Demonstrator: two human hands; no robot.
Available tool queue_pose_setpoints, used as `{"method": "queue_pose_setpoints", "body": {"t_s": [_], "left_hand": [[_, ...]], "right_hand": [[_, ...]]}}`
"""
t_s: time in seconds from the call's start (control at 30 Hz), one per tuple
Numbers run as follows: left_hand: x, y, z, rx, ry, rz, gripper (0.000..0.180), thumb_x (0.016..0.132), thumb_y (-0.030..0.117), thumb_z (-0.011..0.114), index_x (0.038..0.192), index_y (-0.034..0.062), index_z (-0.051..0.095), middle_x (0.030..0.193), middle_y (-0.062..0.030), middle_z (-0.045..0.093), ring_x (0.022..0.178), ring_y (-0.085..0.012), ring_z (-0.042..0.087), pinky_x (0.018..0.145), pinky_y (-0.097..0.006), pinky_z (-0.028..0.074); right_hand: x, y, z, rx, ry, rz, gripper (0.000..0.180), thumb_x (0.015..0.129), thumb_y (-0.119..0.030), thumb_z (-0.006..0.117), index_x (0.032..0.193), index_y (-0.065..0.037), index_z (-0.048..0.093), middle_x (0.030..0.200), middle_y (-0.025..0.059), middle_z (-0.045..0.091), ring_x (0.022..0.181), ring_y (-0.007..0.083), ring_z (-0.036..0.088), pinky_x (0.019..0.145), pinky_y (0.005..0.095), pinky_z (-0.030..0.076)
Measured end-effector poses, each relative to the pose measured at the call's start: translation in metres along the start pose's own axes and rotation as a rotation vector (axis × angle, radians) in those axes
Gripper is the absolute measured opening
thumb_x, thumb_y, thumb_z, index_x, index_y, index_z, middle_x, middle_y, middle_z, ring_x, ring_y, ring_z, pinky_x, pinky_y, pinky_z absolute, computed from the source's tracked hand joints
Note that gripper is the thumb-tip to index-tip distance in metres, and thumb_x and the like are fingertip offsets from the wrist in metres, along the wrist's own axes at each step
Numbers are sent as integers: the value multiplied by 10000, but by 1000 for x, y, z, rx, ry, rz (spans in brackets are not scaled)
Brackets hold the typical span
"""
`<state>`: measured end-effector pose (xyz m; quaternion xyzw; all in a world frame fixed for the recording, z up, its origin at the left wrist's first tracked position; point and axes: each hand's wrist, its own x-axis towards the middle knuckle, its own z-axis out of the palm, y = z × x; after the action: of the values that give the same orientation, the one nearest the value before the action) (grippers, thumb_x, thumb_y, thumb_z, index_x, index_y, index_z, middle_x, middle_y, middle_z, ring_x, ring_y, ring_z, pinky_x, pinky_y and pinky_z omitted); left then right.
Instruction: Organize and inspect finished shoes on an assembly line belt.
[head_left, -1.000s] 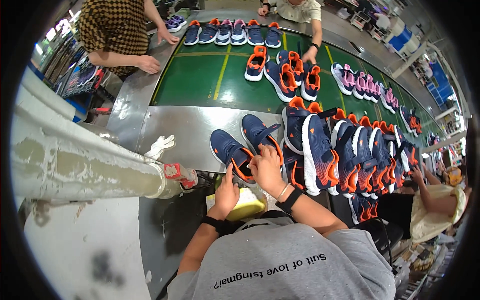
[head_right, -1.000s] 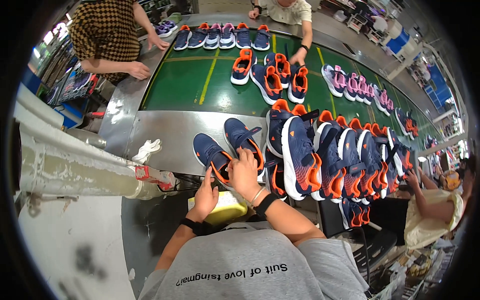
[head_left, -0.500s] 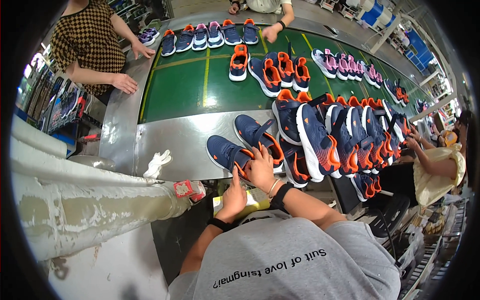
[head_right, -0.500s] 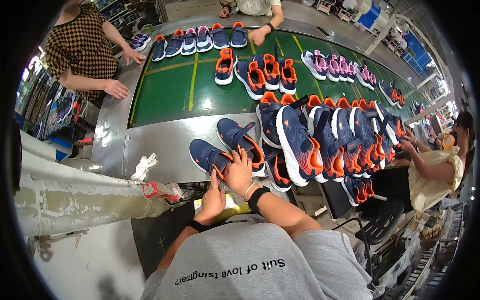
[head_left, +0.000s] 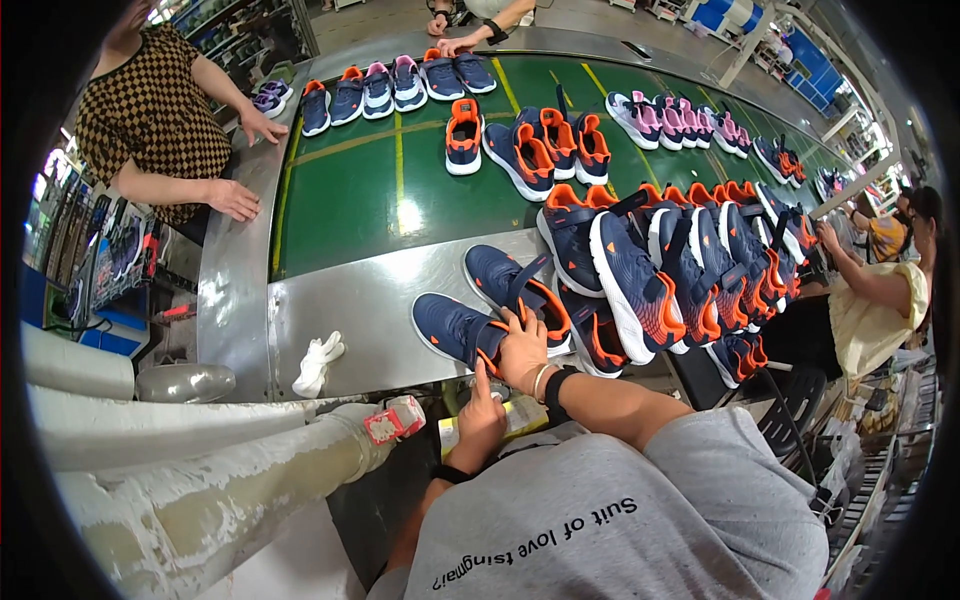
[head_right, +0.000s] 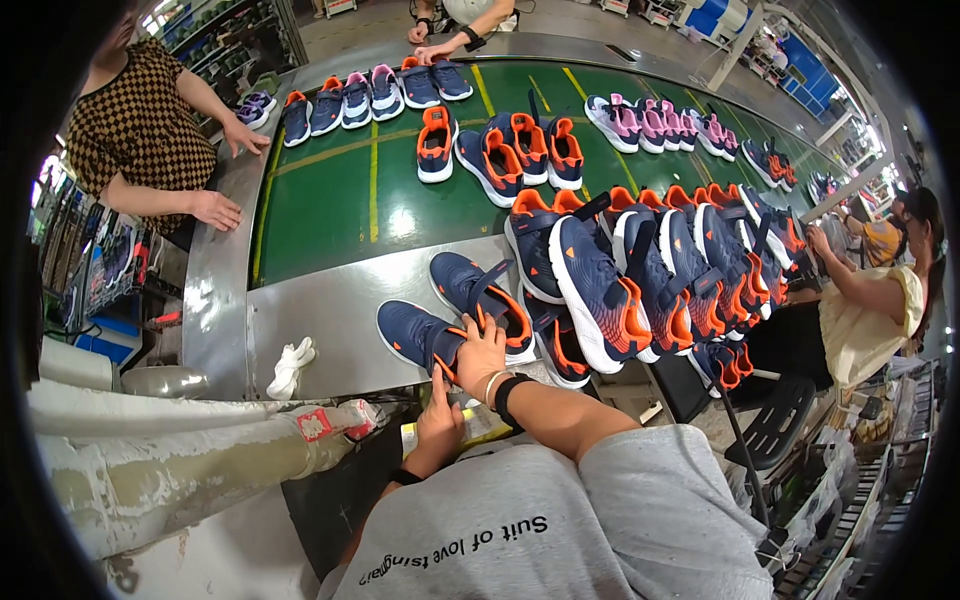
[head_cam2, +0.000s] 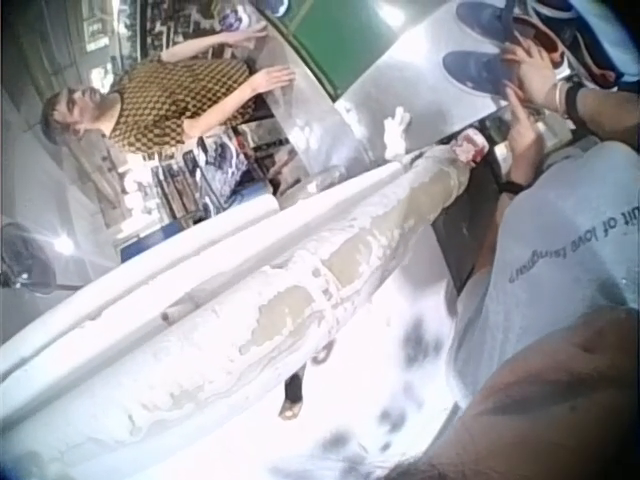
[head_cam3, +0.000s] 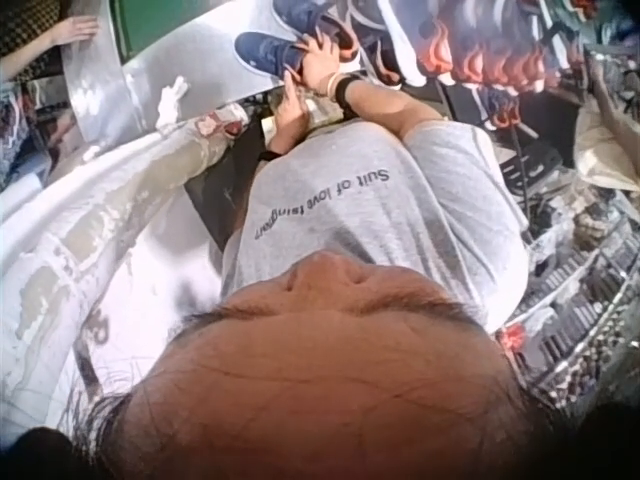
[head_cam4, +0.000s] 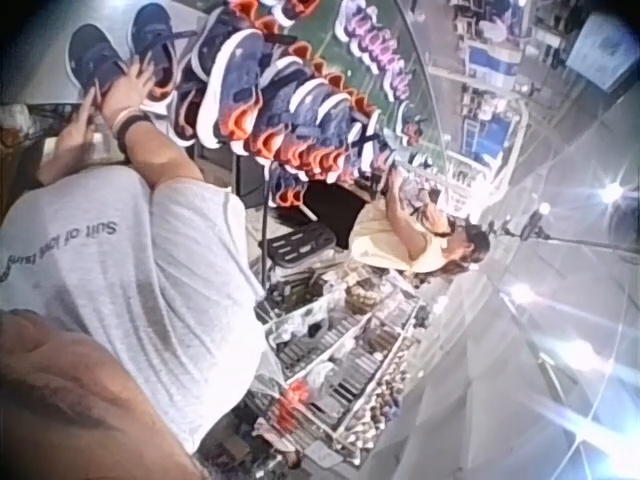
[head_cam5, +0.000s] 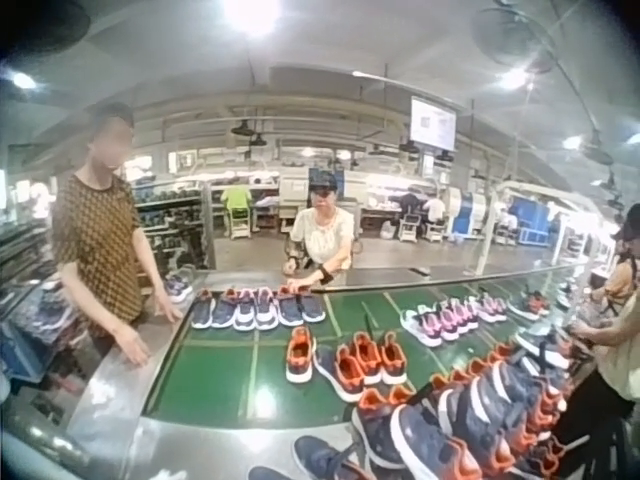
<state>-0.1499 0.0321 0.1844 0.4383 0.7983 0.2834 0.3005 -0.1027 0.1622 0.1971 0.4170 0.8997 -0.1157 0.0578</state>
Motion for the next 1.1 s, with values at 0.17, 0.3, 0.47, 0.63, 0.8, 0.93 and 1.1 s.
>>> {"method": "queue_pose_setpoints", "body": {"t_s": [0.17, 0.3, 0.47, 0.63, 0.8, 0.93, 1.1], "left_hand": [[-2, -8, 6, 50, 118, 185, 772, 737, 35, 554, 1382, 11, 131, 1026, -215, 582, 805, -379, 607, 640, -417, 498], [-2, -6, 8, 18, 187, 230, 772, 732, 27, 556, 1383, 15, 142, 1015, -212, 583, 790, -381, 607, 636, -419, 498], [-1, -7, 5, 39, 137, 208, 768, 742, 27, 538, 1390, 32, 127, 1037, -207, 573, 822, -377, 599, 658, -422, 494], [4, -13, -1, 2, 51, 137, 772, 765, 57, 512, 1398, 64, 72, 1062, -224, 551, 829, -398, 582, 680, -458, 479], [2, -14, -9, -1, 54, 169, 764, 778, 60, 496, 1397, 76, 49, 1103, -252, 526, 850, -418, 565, 698, -482, 467], [1, -12, -6, 36, 70, 171, 763, 778, 63, 502, 1396, 77, 56, 1096, -219, 543, 867, -390, 579, 705, -461, 480], [2, -19, -2, 70, 54, 173, 769, 761, 98, 510, 1401, 99, 85, 1058, -195, 540, 788, -393, 580, 663, -471, 472]], "right_hand": [[1, 0, 2, -1, 3, 4, 268, 702, -230, 619, 888, -54, 695, 1394, 76, 293, 1265, 391, 206, 1010, 480, 188], [1, 0, 4, -45, 24, -11, 235, 722, -211, 600, 876, -61, 696, 1387, 82, 305, 1263, 397, 213, 1006, 489, 190], [2, 3, 8, 0, 85, -14, 216, 725, -191, 588, 858, -57, 693, 1380, 86, 307, 1265, 392, 210, 1014, 487, 186], [1, 26, 7, 316, 74, -222, 162, 718, -136, 593, 822, -47, 680, 1242, 135, 472, 1202, 429, 315, 993, 481, 252], [-19, 55, -51, 410, 335, -179, 243, 715, -165, 644, 886, -4, 579, 852, 169, 595, 817, 340, 575, 762, 407, 431], [-3, 50, -53, -2, -71, -77, 416, 739, -451, 602, 767, -40, 657, 746, 133, 635, 741, 294, 607, 785, 415, 386], [24, 46, -32, -1, -142, -111, 450, 718, -475, 604, 721, -29, 665, 740, 149, 647, 760, 303, 634, 819, 414, 405]]}}
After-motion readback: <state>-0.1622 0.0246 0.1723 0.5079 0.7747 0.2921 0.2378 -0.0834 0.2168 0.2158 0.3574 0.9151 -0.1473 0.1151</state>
